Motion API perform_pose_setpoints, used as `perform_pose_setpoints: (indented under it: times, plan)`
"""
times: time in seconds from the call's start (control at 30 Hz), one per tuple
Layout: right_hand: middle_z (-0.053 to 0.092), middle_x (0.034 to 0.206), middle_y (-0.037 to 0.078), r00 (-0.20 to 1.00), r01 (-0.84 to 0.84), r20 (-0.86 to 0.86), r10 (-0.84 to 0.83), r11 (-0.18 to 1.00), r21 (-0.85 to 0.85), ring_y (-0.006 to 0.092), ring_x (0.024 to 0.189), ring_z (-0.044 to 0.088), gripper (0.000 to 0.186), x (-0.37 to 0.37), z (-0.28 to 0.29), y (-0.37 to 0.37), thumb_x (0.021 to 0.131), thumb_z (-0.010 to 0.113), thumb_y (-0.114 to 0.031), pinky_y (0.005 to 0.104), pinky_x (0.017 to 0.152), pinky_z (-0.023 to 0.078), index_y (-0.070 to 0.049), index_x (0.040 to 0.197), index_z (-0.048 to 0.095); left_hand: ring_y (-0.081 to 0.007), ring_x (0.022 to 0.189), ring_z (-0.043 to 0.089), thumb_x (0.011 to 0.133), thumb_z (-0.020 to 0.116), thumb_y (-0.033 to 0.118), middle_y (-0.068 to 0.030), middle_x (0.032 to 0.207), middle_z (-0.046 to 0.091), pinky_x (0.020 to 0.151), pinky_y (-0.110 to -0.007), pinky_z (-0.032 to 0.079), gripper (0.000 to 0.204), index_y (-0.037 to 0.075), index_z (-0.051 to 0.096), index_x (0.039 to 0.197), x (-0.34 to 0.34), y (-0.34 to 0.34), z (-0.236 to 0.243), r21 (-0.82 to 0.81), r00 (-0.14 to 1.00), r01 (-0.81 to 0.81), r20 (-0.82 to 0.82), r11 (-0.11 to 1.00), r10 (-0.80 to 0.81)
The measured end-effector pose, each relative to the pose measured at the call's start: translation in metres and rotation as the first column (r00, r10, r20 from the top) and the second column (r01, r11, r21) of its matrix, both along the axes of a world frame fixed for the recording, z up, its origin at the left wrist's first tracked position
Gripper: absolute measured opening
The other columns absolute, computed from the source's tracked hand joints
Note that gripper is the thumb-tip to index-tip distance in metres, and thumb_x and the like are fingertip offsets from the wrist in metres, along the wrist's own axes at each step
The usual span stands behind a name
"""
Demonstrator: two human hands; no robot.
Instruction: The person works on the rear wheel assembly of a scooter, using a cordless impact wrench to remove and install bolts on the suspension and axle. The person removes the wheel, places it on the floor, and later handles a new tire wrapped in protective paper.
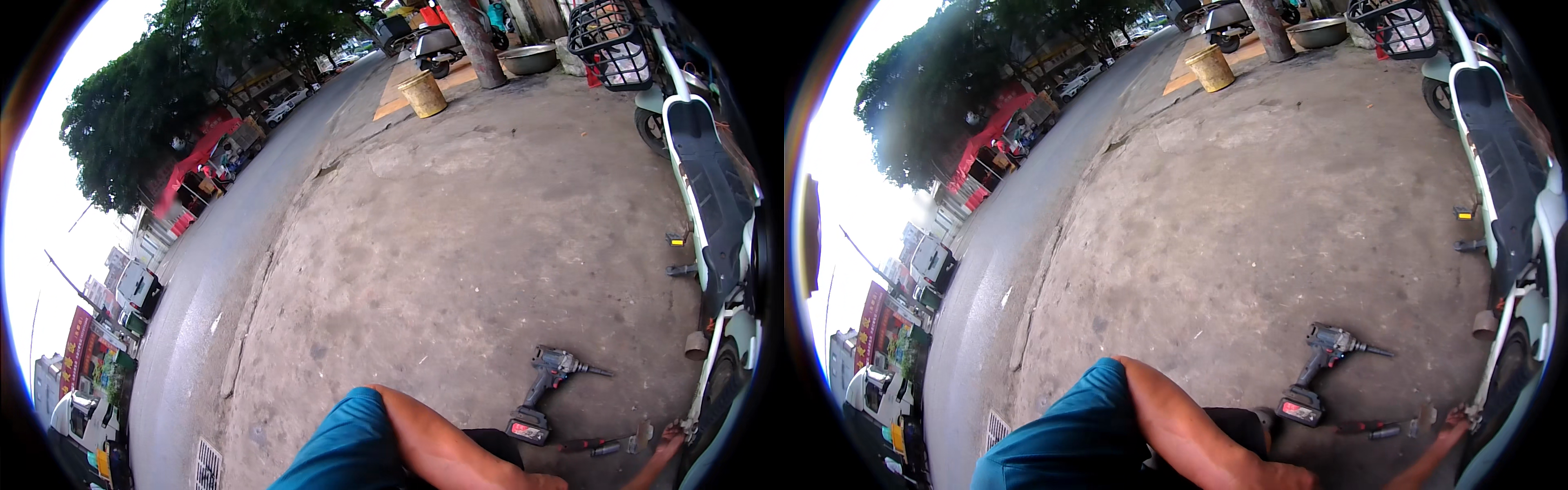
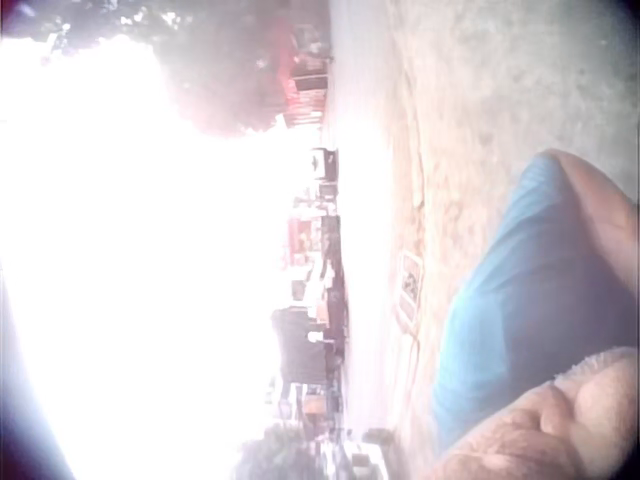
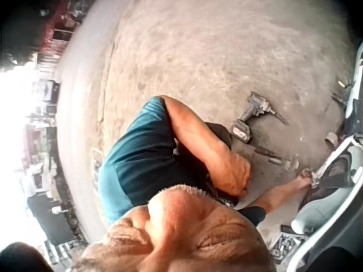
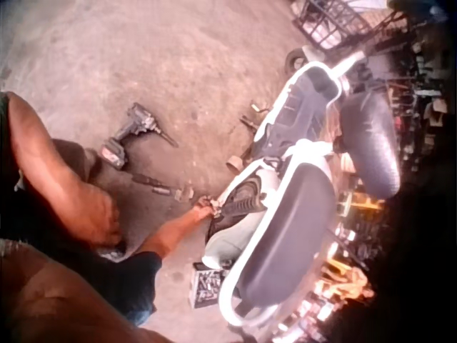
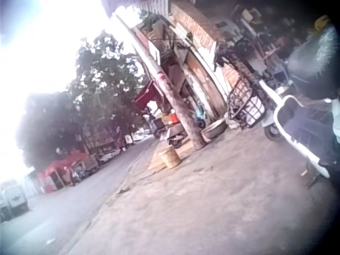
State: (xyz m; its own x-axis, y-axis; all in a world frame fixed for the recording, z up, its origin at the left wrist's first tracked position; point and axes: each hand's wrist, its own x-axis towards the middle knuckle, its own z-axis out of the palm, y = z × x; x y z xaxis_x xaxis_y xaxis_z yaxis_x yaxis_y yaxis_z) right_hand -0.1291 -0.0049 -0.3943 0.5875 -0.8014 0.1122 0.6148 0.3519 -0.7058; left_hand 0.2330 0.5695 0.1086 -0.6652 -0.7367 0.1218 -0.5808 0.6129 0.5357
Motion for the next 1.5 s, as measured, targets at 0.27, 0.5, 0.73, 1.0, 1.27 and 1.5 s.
perform_pose_setpoints:
  times: [0.27, 0.5, 0.73, 1.0, 1.27, 1.5]
  plan:
    - [0.057, 0.132, 0.015, 0.947, 0.321, -0.147, -0.286, 0.849, 0.42, 0.0266, 0.126, 0.053, 0.041, 0.082, -0.036, 0.118, 0.098, 0.049, -0.021, 0.0386, 0.105, 0.043, -0.001, 0.134, 0.048, -0.0349, 0.084, 0.068, 0.087, 0.056, 0.032, -0.0176, 0.085, 0.069, 0.072, -0.044, 0.054, 0.03, 0.003, 0.063, 0.091, 0.01, -0.015, 0.002, 0.231, 0.997, -0.054, -0.031, 0.971, 0.063]
    - [0.052, 0.138, 0.014, 0.985, 0.168, -0.004, -0.17, 0.965, 0.203, 0.0274, 0.13, 0.049, 0.046, 0.048, 0.009, 0.088, 0.098, 0.049, -0.021, 0.039, 0.107, 0.04, -0.001, 0.139, 0.043, -0.036, 0.083, 0.068, 0.087, 0.057, 0.032, -0.0185, 0.085, 0.068, 0.074, -0.044, 0.053, 0.031, 0.002, 0.062, 0.092, 0.011, -0.013, -0.013, 0.125, 0.991, -0.007, -0.133, 0.992, 0.024]
    - [0.051, 0.141, 0.012, 0.961, 0.273, -0.105, -0.256, 0.939, 0.207, 0.0276, 0.13, 0.049, 0.05, 0.042, 0.014, 0.095, 0.098, 0.05, -0.022, 0.0382, 0.108, 0.039, -0.002, 0.143, 0.039, -0.0342, 0.081, 0.067, 0.089, 0.054, 0.03, -0.017, 0.083, 0.068, 0.072, -0.043, 0.053, 0.029, 0.003, 0.062, 0.089, 0.018, -0.009, -0.011, 0.123, 0.991, 0.019, -0.137, 0.992, -0.002]
    - [0.064, 0.118, 0.008, 0.857, 0.449, -0.363, -0.366, 0.876, 0.176, 0.0239, 0.106, 0.062, 0.039, 0.123, 0.081, 0.173, 0.1, 0.042, -0.036, 0.0364, 0.08, 0.051, -0.011, 0.13, 0.048, -0.0235, 0.07, 0.061, 0.084, 0.054, 0.02, -0.0083, 0.075, 0.06, 0.063, -0.034, 0.049, 0.022, 0.003, 0.063, 0.094, 0.034, -0.014, 0.001, 0.119, 0.982, -0.073, -0.162, 0.99, 0.092]
    - [0.067, 0.092, 0.007, 0.599, 0.611, -0.67, -0.438, 0.791, 0.028, 0.0174, 0.067, 0.065, 0.023, 0.153, 0.117, 0.197, 0.096, 0.055, -0.023, 0.0277, 0.046, 0.046, -0.012, 0.117, 0.053, -0.0242, 0.076, 0.063, 0.079, 0.055, 0.016, -0.012, 0.08, 0.062, 0.065, -0.033, 0.049, 0.032, -0.002, 0.064, 0.104, 0.016, -0.022, 0.005, 0.134, 0.996, -0.039, -0.074, 0.99, 0.049]
    - [0.066, 0.091, 0.008, 0.498, 0.674, -0.743, -0.447, 0.739, 0.007, 0.0178, 0.066, 0.064, 0.019, 0.157, 0.115, 0.213, 0.095, 0.042, -0.015, 0.0292, 0.047, 0.045, -0.008, 0.108, 0.054, -0.0237, 0.075, 0.062, 0.077, 0.056, 0.016, -0.0116, 0.079, 0.062, 0.064, -0.032, 0.049, 0.031, -0.002, 0.065, 0.101, 0.028, -0.015, 0.004, 0.119, 0.996, -0.038, -0.081, 0.992, 0.047]
